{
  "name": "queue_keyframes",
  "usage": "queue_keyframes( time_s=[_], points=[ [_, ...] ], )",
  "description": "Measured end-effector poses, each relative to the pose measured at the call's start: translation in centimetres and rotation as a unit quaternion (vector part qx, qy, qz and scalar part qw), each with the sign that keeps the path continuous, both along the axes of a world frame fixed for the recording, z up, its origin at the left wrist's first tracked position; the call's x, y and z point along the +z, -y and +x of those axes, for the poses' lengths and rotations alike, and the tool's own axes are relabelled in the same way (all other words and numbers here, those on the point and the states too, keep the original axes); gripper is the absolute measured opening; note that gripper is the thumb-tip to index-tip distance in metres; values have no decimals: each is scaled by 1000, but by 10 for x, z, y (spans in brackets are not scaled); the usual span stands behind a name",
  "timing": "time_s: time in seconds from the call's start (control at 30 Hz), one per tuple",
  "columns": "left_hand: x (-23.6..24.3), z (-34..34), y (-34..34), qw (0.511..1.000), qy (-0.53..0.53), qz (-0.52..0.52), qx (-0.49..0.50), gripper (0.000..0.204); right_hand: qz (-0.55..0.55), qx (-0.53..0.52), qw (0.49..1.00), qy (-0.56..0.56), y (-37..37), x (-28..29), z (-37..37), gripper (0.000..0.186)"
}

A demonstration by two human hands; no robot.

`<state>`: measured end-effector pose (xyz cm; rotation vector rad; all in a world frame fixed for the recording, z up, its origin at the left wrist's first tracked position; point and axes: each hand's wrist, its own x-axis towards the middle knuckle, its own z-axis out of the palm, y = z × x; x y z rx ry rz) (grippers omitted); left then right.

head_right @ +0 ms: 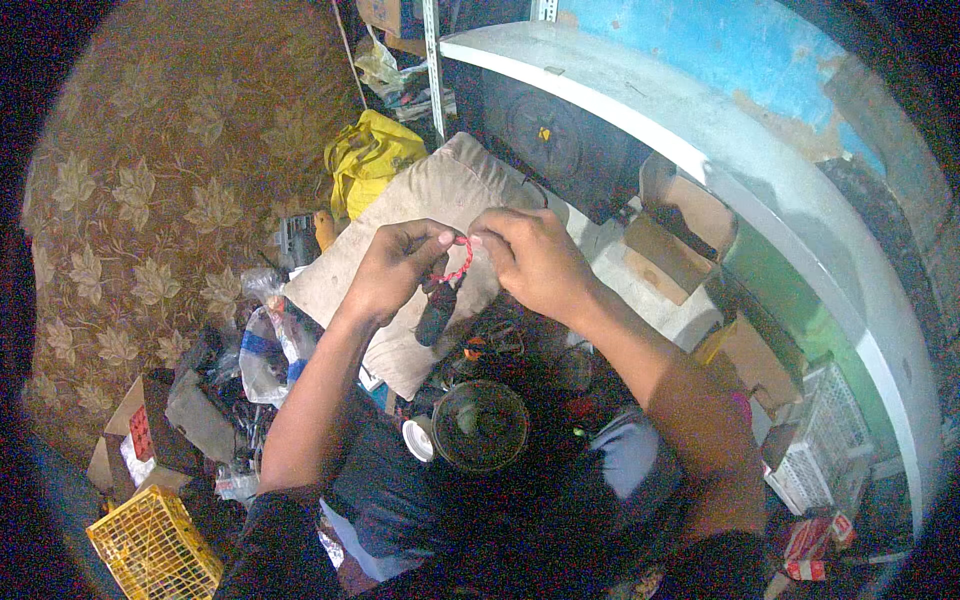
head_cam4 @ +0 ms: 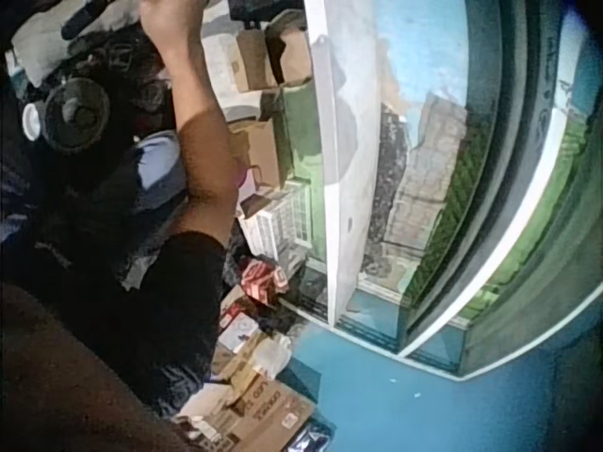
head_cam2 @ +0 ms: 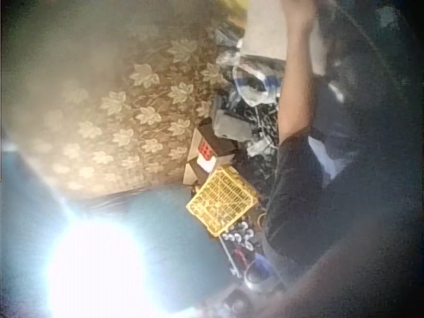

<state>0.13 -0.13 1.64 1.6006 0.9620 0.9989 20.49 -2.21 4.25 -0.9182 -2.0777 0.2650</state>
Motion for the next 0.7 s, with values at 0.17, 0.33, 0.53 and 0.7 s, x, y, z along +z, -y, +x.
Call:
queue_keyframes(
  time_s=[0.17, 0.33, 0.53, 0.7],
  points=[
    [-4, -2, 0, 999, 12, 26, -33, 12, 77, -33, 995, 59, -6, -2, 14, 13],
    [-13, 0, -2, 997, 39, 26, -66, 11, 65, -39, 994, 74, -14, -17, 17, 10],
    [-10, 9, 4, 996, 82, -2, -24, 11, -94, -25, 995, -11, -16, -34, 6, 13],
    [-12, 11, 5, 997, 45, 51, 31, 9, -390, 29, 899, -195, -15, -32, -1, 15]
  ],
)
